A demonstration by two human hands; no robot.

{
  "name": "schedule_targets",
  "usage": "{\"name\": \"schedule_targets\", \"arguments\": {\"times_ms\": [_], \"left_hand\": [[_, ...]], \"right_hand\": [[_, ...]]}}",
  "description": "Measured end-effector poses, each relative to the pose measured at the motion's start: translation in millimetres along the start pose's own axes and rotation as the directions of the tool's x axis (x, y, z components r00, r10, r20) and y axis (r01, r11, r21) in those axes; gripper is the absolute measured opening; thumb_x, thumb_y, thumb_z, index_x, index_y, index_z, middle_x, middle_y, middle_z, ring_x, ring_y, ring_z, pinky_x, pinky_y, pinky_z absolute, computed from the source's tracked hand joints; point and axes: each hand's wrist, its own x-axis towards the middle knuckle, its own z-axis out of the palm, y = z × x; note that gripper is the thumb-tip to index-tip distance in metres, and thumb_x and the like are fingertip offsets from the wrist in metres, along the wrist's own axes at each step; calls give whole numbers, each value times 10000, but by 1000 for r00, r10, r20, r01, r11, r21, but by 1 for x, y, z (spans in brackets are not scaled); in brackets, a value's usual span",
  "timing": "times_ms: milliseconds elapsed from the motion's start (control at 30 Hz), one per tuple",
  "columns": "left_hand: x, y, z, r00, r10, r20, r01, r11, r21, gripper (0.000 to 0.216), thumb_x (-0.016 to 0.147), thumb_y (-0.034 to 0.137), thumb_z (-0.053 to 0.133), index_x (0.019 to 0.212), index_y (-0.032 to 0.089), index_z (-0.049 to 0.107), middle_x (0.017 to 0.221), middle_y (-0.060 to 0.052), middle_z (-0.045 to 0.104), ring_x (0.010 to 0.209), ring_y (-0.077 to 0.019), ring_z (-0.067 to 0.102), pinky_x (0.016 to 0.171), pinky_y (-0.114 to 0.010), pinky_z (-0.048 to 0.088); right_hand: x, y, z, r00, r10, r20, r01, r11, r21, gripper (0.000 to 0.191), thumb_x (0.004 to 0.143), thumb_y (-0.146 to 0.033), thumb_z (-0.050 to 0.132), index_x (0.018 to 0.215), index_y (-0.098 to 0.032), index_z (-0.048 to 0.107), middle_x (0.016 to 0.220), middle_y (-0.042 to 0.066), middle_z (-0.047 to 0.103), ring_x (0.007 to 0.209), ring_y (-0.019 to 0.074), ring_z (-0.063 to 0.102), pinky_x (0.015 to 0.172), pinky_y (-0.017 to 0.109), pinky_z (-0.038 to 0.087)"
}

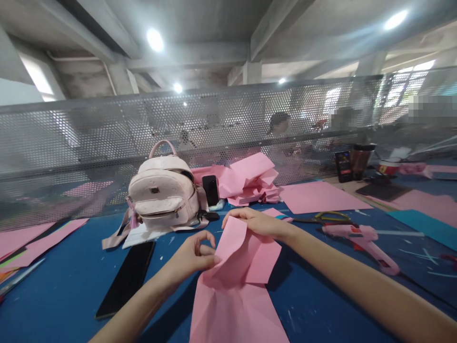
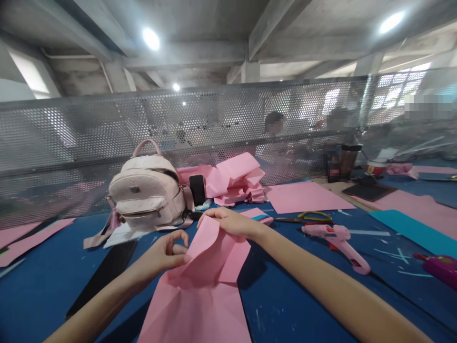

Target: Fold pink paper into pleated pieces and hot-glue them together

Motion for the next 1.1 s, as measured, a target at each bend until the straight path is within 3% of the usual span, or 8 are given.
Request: {"name": "schedule_targets", "arguments": {"times_ms": [67,167,300,433,500,567,700,1100], "left_hand": [[-1,-1,3,1000,-16,8,16,1000,7,454,660,419,833,940,187,562,495,107,480,429,-47,341,471,-164,222],[-7,2,11,997,-49,66,46,998,36,449,718,459,782,1002,172,584,600,54,559,489,-67,404,503,-182,265],[-10,0,18,992,-63,110,52,994,100,462,783,576,676,779,115,649,624,8,539,521,-72,367,507,-212,212],[-2,-11,14,998,-24,65,14,988,156,584,732,687,655,568,140,532,522,55,360,504,-63,236,499,-240,143],[4,-15,10,999,-3,45,-5,984,176,620,703,722,652,523,160,463,510,66,303,505,-63,201,499,-250,121],[7,-18,7,1000,9,28,-15,981,192,634,686,735,656,509,171,427,505,68,279,507,-64,188,500,-255,112],[10,-22,5,1000,10,10,-12,979,206,632,675,756,645,545,165,463,521,61,313,515,-67,209,492,-246,133],[14,-32,-3,995,-67,74,51,979,195,678,594,796,665,639,121,613,549,33,441,513,-79,330,493,-223,245]], "right_hand": [[-1,-7,4,1000,-19,12,19,1000,-9,251,916,-347,552,990,-158,699,967,47,676,908,168,617,840,281,476],[-3,-13,9,999,-37,11,38,999,-35,282,940,-375,522,999,-154,687,968,52,666,882,169,616,807,279,484],[-4,-18,16,998,-53,-32,50,995,-87,267,945,-345,496,1028,-159,668,994,55,668,929,188,618,838,303,477],[-4,-20,15,992,-64,-109,45,985,-165,329,988,-371,409,1006,-173,671,1063,59,659,1023,195,575,926,320,416],[-5,-19,11,991,-47,-124,22,981,-194,379,995,-429,380,1023,-179,663,1038,54,654,968,189,570,864,303,427],[-5,-16,7,995,-17,-102,-6,975,-223,336,934,-464,495,993,-178,661,917,29,642,832,173,561,733,269,427],[-6,-9,1,1000,21,-13,-24,958,-285,195,769,-350,674,748,-164,621,675,-42,500,638,122,448,578,230,322],[-4,-4,1,993,92,74,-71,966,-249,320,800,-308,570,640,-209,311,606,-86,255,548,76,245,504,219,194]]}}
